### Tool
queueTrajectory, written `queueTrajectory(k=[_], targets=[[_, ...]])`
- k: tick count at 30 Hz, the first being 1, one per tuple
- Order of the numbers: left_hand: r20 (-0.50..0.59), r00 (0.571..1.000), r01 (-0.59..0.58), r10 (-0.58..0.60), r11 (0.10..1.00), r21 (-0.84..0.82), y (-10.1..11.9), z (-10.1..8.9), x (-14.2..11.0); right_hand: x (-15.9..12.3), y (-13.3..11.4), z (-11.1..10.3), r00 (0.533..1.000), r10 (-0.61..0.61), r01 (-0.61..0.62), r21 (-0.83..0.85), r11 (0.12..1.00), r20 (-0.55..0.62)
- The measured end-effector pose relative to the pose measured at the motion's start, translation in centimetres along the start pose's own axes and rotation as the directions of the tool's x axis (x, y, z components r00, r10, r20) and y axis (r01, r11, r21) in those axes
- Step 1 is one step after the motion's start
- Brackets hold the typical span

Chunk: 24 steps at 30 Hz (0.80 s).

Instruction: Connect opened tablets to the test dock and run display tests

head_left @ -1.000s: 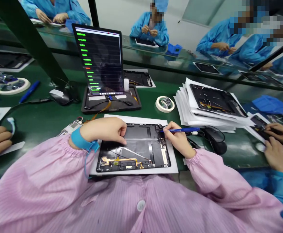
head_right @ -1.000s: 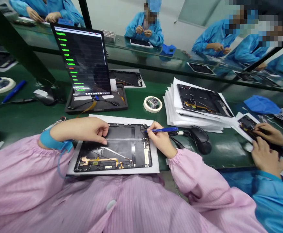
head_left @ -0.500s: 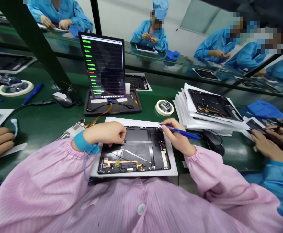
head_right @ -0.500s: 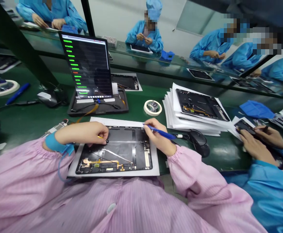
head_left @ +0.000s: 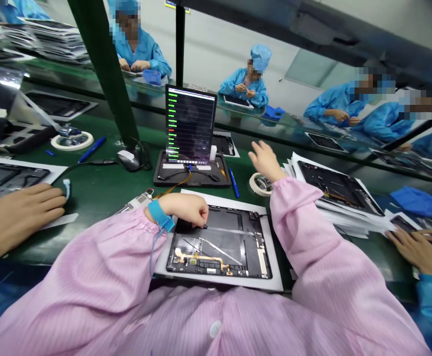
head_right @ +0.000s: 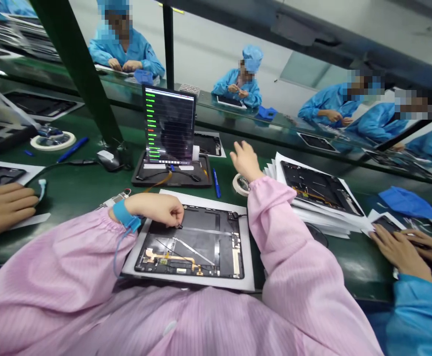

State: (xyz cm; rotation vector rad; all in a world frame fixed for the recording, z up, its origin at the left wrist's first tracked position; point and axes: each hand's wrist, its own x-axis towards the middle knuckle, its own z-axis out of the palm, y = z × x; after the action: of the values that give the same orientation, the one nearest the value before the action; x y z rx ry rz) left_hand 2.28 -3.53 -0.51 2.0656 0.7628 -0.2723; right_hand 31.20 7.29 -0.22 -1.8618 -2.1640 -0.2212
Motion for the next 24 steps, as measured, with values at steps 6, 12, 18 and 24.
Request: queueTrajectory(k=[6,12,18,24], targets=[[0.019,0.999,-0.033,0.033,0.999,0.006,-0.2,-0.3,-0.2,0.8,0.1,0.5,0.969,0.235,-0.235,0.000,0.972,-0.072],[0.033,0.998,-0.043,0.044,0.998,-0.034,-0.2,-0.5,-0.1,-6.0,-5.7,-1.9,0.965,-0.259,0.260,0.208,0.943,-0.032],[0.049,0.996,-0.076,0.080,0.993,-0.089,-0.3,-0.7,-0.1,-12.9,-8.7,0.0,0.925,-0.370,0.297,0.444,0.846,0.087],[-0.302,0.947,-0.170,0.113,0.971,-0.167,-1.5,-1.9,-0.9,-13.2,-7.9,2.1,0.956,-0.294,0.252,0.508,0.824,0.002]])
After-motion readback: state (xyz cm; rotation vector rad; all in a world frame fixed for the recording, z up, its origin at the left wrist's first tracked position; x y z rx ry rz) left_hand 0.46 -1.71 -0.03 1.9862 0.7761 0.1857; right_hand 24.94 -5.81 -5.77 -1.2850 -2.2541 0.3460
